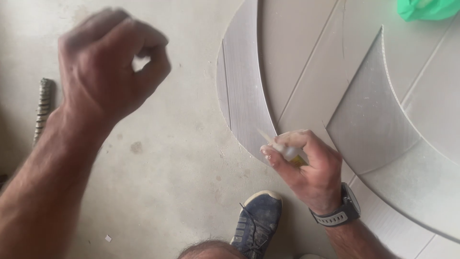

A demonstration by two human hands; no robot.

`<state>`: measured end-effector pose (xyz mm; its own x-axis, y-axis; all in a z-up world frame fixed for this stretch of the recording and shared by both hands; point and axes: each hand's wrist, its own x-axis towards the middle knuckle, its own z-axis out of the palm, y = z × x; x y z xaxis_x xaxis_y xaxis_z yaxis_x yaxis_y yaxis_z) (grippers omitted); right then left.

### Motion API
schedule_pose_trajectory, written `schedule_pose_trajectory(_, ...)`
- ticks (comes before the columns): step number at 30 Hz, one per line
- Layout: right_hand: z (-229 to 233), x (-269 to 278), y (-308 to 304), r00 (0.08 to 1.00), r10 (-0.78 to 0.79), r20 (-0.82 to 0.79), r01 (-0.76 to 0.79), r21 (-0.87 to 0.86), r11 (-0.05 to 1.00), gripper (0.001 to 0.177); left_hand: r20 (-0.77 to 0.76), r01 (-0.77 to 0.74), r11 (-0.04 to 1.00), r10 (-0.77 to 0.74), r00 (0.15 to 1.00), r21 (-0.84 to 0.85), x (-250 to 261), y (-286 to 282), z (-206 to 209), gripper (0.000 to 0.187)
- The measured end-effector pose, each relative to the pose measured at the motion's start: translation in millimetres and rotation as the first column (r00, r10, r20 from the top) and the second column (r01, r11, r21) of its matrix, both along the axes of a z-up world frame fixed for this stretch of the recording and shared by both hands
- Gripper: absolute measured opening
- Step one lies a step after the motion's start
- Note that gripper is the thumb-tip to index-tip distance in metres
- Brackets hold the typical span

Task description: Applying adhesive to curved panels and installing them on a surface to create a pattern

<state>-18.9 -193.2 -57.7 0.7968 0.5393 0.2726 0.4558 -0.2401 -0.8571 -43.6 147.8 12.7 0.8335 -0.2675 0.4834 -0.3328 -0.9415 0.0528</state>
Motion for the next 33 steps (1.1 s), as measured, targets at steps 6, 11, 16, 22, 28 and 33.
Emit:
schedule_pose_trajectory(6, 1.4, 0.2, 5.2, 0.998, -0.025, -0.066, 0.027, 0.036, 0.999, 0.025, -0.278, -0.088, 0.995, 0.097, 0.956, 0.045, -27.5, -11.8, -33.3, 0.026)
schedule_pose_trajectory(11, 3.3, 1.7, 5.0, 0.996, -0.059, -0.060, 0.061, 0.025, 0.998, 0.025, -0.395, -0.148, 0.987, 0.113, 0.912, -0.059, -40.1, -15.0, -50.9, 0.030)
schedule_pose_trajectory(16, -2.7, 1.4, 10.4, 0.997, -0.043, -0.063, 0.048, 0.080, 0.996, 0.030, -0.425, -0.202, 0.970, 0.127, 0.896, -0.136, -49.0, -39.0, -66.9, 0.008)
schedule_pose_trajectory(22, -2.9, -1.2, 28.5, 0.991, 0.011, -0.135, 0.015, 0.185, 0.983, 0.048, -0.552, -0.389, 0.513, -0.212, 0.806, -0.765, -49.9, -119.1, -46.2, 0.058)
schedule_pose_trajectory(28, -13.8, -6.2, 39.5, 1.000, 0.018, -0.019, -0.018, 0.034, 0.999, 0.056, -0.504, -0.501, 0.067, -0.193, 0.842, -0.863, -56.1, -159.7, -29.9, 0.028)
schedule_pose_trajectory(33, -12.1, 3.0, 47.7, 0.744, 0.309, -0.593, -0.290, 0.129, 0.948, 0.059, -0.513, -0.512, -0.047, 0.017, 0.858, -0.858, -66.4, -147.3, -22.7, 0.036)
